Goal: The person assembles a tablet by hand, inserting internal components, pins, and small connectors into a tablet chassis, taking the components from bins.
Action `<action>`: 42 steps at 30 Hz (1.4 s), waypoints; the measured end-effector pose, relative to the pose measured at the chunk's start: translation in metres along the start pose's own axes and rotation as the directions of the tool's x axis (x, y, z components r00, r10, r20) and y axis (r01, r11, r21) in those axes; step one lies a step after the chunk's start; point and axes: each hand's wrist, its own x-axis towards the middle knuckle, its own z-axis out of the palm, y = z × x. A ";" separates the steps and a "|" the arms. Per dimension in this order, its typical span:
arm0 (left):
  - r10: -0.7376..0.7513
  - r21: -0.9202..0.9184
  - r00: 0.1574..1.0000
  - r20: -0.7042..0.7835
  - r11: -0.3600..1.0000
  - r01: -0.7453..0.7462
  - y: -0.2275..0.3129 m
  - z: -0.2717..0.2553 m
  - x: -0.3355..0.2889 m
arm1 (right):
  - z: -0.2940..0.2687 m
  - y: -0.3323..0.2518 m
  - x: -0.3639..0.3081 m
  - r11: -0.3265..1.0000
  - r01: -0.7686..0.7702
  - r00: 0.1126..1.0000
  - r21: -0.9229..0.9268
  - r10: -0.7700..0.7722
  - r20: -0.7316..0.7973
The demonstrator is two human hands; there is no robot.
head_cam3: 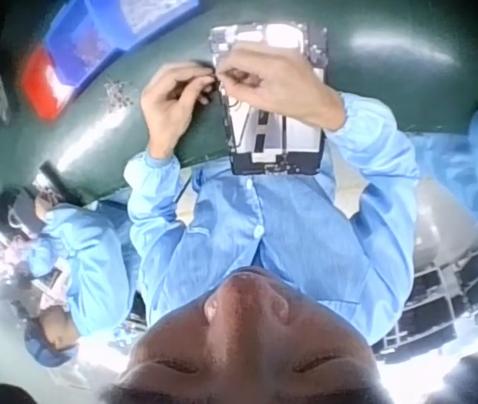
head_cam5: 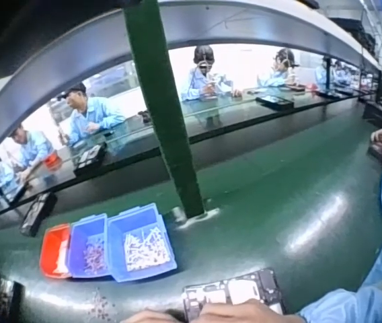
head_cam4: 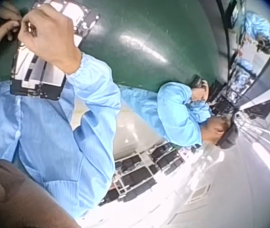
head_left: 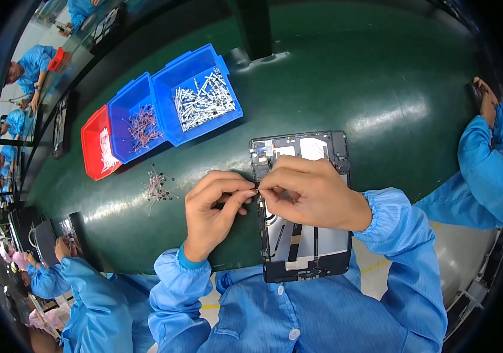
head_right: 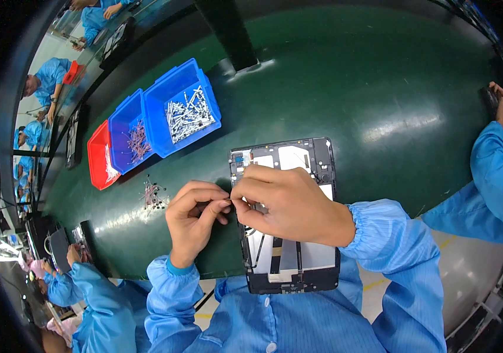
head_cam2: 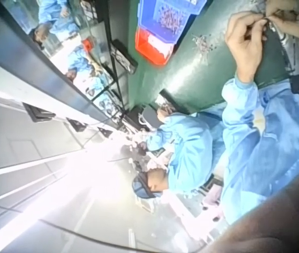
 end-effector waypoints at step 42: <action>-0.523 -0.013 0.850 0.061 0.851 0.524 0.020 0.000 0.014 | 0.008 0.010 -0.003 0.976 0.041 0.997 -0.213 -0.053 -0.054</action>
